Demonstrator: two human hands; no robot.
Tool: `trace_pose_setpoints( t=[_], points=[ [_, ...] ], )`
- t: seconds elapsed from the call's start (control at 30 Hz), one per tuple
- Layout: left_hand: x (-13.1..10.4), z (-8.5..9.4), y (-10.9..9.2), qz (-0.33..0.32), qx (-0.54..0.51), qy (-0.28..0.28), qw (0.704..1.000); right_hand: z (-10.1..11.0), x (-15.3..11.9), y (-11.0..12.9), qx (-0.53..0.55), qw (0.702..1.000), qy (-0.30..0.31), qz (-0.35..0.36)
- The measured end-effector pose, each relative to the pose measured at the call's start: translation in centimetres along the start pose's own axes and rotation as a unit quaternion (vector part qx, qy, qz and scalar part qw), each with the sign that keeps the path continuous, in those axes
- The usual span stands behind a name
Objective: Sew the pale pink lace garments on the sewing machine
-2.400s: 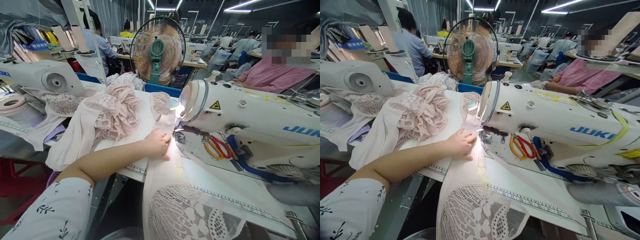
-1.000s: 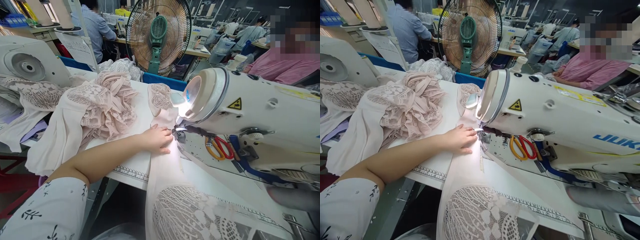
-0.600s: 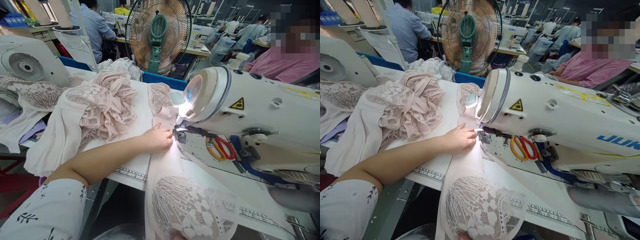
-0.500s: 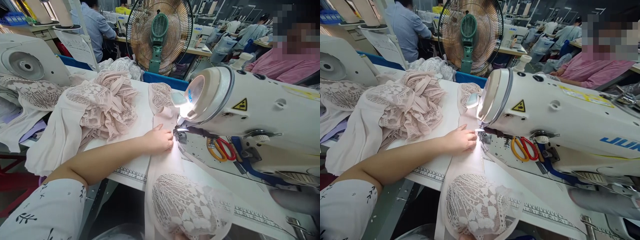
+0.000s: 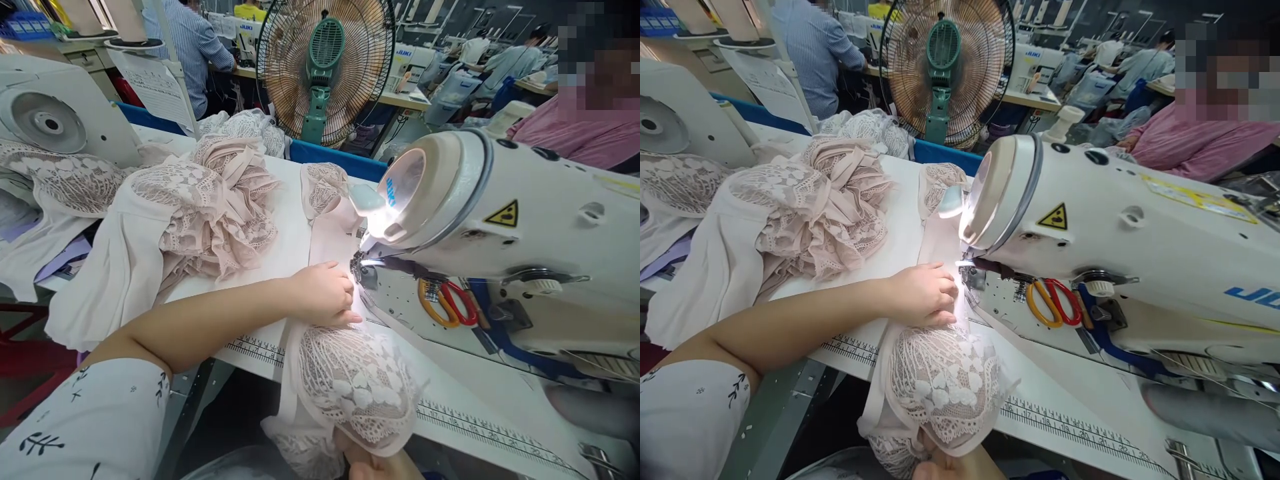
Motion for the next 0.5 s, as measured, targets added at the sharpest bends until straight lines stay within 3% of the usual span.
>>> trace_pose_setpoints(
  t=[0.3,0.5],
  points=[
    [-0.1,0.9,-0.4,-0.018,-0.065,0.036,0.997,-2.0,2.8,3.7,0.172,0.981,-0.05,0.075],
    [0.1,0.9,0.1,0.003,-0.05,0.021,0.999,-2.5,3.9,5.6,0.257,0.958,-0.054,0.116]
  ],
)
Point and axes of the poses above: each hand's wrist, its own x-axis towards the middle knuckle, its own z-axis out of the back of the hand, y = z × x, the point moved 8 cm from there along x, towards the middle knuckle, and after that the axes turned 5 degrees about z, right-handed, at the moved point
